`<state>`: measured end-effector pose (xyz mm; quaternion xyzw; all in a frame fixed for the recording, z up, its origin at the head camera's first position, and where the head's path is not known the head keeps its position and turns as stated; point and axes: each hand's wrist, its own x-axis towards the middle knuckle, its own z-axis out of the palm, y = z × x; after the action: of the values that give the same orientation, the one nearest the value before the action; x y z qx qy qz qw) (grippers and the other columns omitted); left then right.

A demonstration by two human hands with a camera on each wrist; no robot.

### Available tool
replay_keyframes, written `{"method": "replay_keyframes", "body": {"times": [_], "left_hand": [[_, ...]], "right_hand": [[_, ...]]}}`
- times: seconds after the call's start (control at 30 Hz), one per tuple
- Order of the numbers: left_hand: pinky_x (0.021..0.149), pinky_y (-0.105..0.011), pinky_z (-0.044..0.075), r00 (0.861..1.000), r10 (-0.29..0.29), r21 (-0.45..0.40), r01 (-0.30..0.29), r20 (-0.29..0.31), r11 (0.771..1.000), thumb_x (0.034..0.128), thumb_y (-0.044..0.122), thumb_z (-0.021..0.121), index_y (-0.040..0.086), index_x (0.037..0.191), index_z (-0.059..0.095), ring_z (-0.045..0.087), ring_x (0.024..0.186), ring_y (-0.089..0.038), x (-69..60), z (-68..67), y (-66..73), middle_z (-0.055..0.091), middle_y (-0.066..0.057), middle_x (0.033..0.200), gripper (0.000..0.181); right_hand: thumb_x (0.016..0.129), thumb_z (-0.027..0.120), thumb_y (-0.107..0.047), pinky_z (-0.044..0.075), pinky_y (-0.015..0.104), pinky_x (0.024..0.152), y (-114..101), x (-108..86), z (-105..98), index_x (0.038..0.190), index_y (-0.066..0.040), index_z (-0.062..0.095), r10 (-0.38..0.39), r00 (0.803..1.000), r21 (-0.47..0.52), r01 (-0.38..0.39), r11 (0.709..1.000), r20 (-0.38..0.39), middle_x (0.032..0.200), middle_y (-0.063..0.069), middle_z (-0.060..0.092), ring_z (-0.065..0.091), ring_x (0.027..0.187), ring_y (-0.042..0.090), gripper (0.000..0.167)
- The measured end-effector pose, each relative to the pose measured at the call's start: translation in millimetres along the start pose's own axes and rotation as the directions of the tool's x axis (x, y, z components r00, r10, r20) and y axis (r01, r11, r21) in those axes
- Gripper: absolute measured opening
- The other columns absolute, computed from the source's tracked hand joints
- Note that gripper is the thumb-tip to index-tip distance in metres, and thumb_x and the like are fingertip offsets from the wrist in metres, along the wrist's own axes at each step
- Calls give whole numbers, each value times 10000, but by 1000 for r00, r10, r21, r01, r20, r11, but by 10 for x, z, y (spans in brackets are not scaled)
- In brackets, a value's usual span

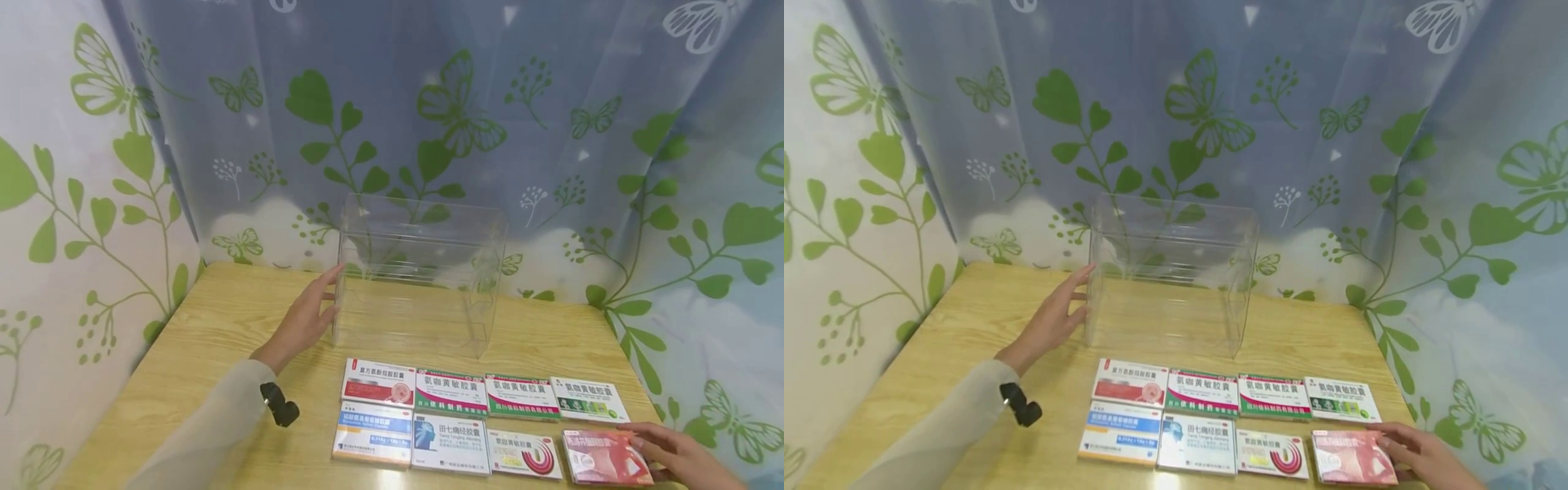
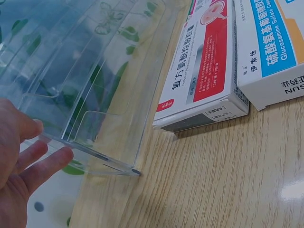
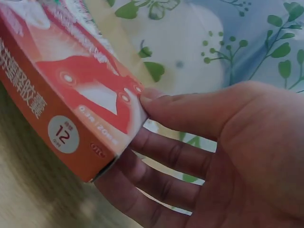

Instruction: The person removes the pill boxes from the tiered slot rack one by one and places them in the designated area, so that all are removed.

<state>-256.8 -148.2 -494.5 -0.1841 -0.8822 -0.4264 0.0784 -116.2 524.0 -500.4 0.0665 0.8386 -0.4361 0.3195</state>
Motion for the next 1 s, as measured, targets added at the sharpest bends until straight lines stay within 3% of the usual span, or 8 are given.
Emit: {"method": "replay_keyframes", "body": {"times": [0.37, 0.6, 0.7, 0.77, 0.87, 0.93, 1.0], "left_hand": [[988, -580, 640, 1000, -21, 17, 21, 7, 1000, 1069, -18, 644, 295, 1756, 209, 667, 1319, -408, -13, -20, 11, 449, -207, 1667, 871], [990, -572, 642, 1000, -26, 8, 26, 16, 1000, 1065, -24, 646, 302, 1756, 209, 671, 1315, -403, -6, -19, 15, 449, -204, 1665, 880], [991, -568, 644, 999, -26, 7, 26, 26, 1000, 1066, -13, 652, 302, 1756, 205, 669, 1319, -402, -7, -25, 23, 447, -202, 1665, 881], [988, -565, 647, 999, -23, 2, 23, 28, 1000, 1065, -8, 657, 294, 1756, 208, 670, 1319, -405, -6, -37, 32, 444, -202, 1668, 878], [996, -567, 645, 1000, -17, -14, 17, 20, 1000, 1072, 11, 655, 268, 1761, 190, 679, 1309, -417, -8, -66, 33, 458, -212, 1660, 871], [997, -570, 645, 1000, -24, -33, 24, 14, 999, 1092, 54, 639, 259, 1764, 179, 681, 1309, -421, -7, -93, 31, 472, -210, 1653, 840], [1009, -589, 635, 999, -32, -48, 33, 9, 998, 1117, 110, 612, 255, 1765, 170, 676, 1320, -424, -6, -134, 18, 484, -207, 1648, 798]], "right_hand": [[1144, 545, -465, 675, 506, 939, -36, 95, 183, 1550, 148, 431, 99, 991, -32, -102, 994, -86, 1316, 251, 705, 720, 1073, 290, 744], [1186, 439, -439, 677, 509, 942, -23, 60, 162, 1551, 195, 352, 38, 998, -13, -39, 999, -57, 1293, 249, 718, 755, 1049, 312, 737], [1193, 404, -451, 684, 489, 919, -27, 37, 151, 1540, 194, 368, 51, 990, -2, -52, 999, -128, 1257, 218, 744, 770, 1019, 293, 733], [1199, 393, -428, 692, 464, 893, -66, 27, 137, 1533, 190, 390, 45, 978, -3, -47, 999, -206, 1226, 194, 761, 779, 990, 254, 702], [1204, 380, -398, 699, 405, 861, -186, 22, 121, 1547, 178, 401, -13, 942, -19, 7, 1000, -335, 1221, 191, 761, 769, 944, 142, 671], [1202, 374, -397, 700, 366, 837, -283, 30, 128, 1553, 173, 404, -91, 907, -65, 70, 995, -412, 1231, 203, 758, 747, 920, 41, 670], [1193, 394, -421, 690, 300, 804, -387, 52, 153, 1549, 147, 438, -176, 849, -127, 129, 983, -498, 1203, 104, 779, 699, 897, -67, 672]]}}
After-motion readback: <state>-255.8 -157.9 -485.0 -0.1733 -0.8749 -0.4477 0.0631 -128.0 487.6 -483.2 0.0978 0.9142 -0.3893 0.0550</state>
